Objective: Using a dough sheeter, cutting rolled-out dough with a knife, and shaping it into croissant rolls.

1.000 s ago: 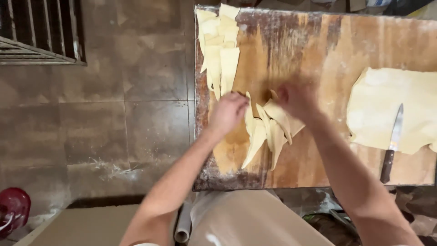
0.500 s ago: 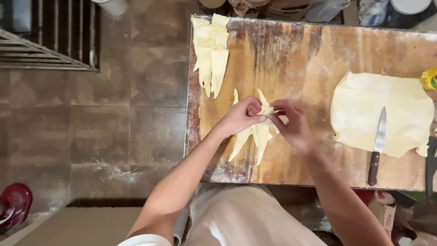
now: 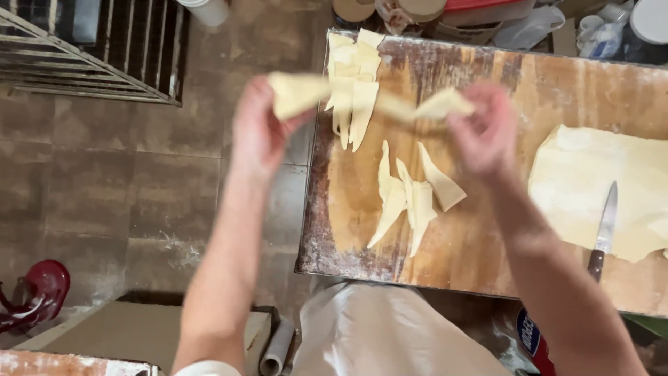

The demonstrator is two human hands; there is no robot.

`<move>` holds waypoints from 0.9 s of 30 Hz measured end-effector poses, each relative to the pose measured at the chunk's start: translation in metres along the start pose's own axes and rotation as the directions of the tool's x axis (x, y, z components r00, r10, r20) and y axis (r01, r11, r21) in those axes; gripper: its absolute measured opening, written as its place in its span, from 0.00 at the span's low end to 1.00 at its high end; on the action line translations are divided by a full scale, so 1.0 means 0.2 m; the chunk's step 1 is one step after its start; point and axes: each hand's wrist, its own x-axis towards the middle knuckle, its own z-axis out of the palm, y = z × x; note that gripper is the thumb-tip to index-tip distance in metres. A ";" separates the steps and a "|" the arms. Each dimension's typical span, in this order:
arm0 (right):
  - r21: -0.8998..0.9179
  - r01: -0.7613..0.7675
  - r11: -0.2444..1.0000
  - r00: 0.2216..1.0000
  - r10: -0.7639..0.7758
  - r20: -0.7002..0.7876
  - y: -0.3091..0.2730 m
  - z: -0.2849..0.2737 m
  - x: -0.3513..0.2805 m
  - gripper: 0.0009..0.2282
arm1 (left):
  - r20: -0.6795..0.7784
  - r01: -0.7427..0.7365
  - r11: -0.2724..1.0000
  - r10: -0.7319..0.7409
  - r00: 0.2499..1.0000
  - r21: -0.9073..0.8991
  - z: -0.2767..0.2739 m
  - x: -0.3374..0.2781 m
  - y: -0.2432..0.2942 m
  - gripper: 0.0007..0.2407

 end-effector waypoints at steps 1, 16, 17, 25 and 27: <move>-0.001 -0.008 1.000 1.000 0.008 -0.001 0.00 -0.01 0.07 0.15 | -0.003 0.007 1.000 -0.007 1.000 -0.002 -0.04 0.07 0.03 0.10; -0.208 -0.455 0.866 0.820 0.498 0.281 0.88 0.33 0.28 0.16 | 0.604 -0.672 0.018 -0.457 0.653 0.740 -0.28 0.70 -0.64 0.12; -0.481 -0.330 0.812 0.884 0.444 0.143 0.89 0.36 0.29 0.15 | 0.605 -0.672 -0.092 -0.359 0.710 0.735 -0.27 0.71 -0.66 0.10; -0.844 -0.190 0.501 0.972 0.220 -0.088 0.66 -0.15 -0.11 0.19 | 0.700 -0.597 -0.571 -0.053 0.712 0.563 -0.24 0.40 -0.85 0.23; -0.918 -0.314 0.243 0.864 0.474 -0.170 0.71 -0.39 -0.41 0.18 | 0.697 -0.722 -0.251 -0.197 0.690 0.644 -0.26 0.33 -0.91 0.33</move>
